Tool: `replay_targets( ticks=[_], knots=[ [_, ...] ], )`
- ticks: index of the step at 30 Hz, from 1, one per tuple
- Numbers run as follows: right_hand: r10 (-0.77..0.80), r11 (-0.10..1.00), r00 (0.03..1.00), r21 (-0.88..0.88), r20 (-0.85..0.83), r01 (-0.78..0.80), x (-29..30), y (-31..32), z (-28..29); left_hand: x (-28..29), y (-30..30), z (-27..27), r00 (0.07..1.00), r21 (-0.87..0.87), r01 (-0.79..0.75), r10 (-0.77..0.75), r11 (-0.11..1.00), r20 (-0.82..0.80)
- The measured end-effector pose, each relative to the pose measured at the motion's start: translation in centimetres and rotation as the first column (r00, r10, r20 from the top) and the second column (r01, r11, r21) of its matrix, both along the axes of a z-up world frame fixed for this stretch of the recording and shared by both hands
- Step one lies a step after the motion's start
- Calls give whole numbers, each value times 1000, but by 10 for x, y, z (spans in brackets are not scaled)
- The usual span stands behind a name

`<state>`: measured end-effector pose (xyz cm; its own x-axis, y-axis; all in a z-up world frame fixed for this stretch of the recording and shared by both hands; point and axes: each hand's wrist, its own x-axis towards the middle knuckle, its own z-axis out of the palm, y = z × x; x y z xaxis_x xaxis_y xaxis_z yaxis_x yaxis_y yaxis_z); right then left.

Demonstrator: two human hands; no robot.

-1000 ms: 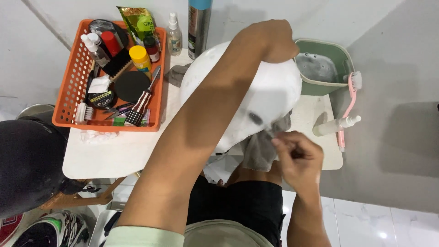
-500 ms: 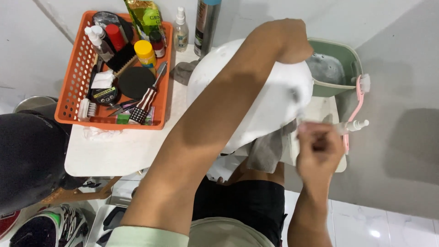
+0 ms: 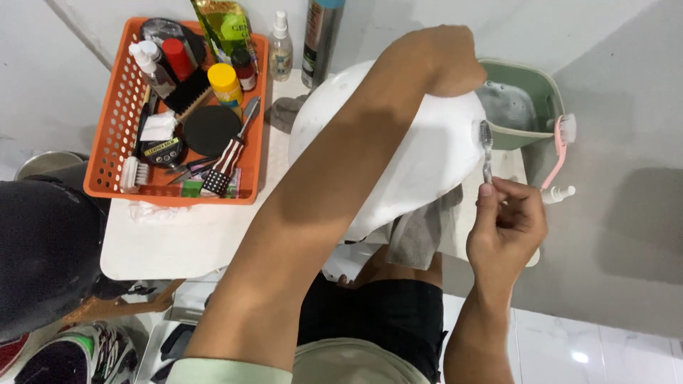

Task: The person scrubs a white shoe with a toothbrush and a cloth, repeatedly dipping the brush into a green bucket of soapy water. They wipe the shoe with a grey cloth and continue scrubbing different areas of the shoe's surface.

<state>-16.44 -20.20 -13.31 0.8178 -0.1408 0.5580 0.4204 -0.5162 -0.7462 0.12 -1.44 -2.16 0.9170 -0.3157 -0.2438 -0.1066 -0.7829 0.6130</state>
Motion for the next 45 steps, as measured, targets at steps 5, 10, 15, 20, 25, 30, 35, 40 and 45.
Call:
replay_targets(
  ticks=[5, 10, 15, 20, 25, 30, 35, 40, 45],
  knots=[
    [289, 957, 948, 75, -132, -281, -13, -5, -3, 1, 3, 1, 1000, 17, 11, -10, 1000, -29],
    [41, 998, 999, 38, -17, -40, -3, -3, 0, 2, 1, 0, 1000, 31, 21, -22, 999, 12],
    [233, 972, 951, 76, -201, -222, -11, -6, 5, -1, 1, 5, 1000, 48, 18, -18, 999, 8],
    [149, 989, 982, -2, -119, -150, -9, -14, -2, 4, -4, 5, 994, 90, 71, -78, 993, 81],
    [251, 964, 956, 127, -151, -232, -6, -13, 4, 5, -1, 8, 994, 59, 65, -70, 996, 87],
    [335, 942, 889, 87, -311, -325, -8, -19, 10, -12, 2, 25, 994, -35, -54, 50, 998, -102],
    [198, 978, 975, 88, -103, -189, 4, -26, -1, -14, -2, 26, 995, -13, -46, 45, 999, -87],
    [378, 926, 856, 147, -354, -348, -4, -25, 10, -16, 0, 30, 994, 3, -56, 56, 998, -91],
    [-202, 948, 975, -269, -89, 172, 72, -69, 19, -10, 4, 9, 996, -24, -6, 8, 1000, 88]
  ],
)
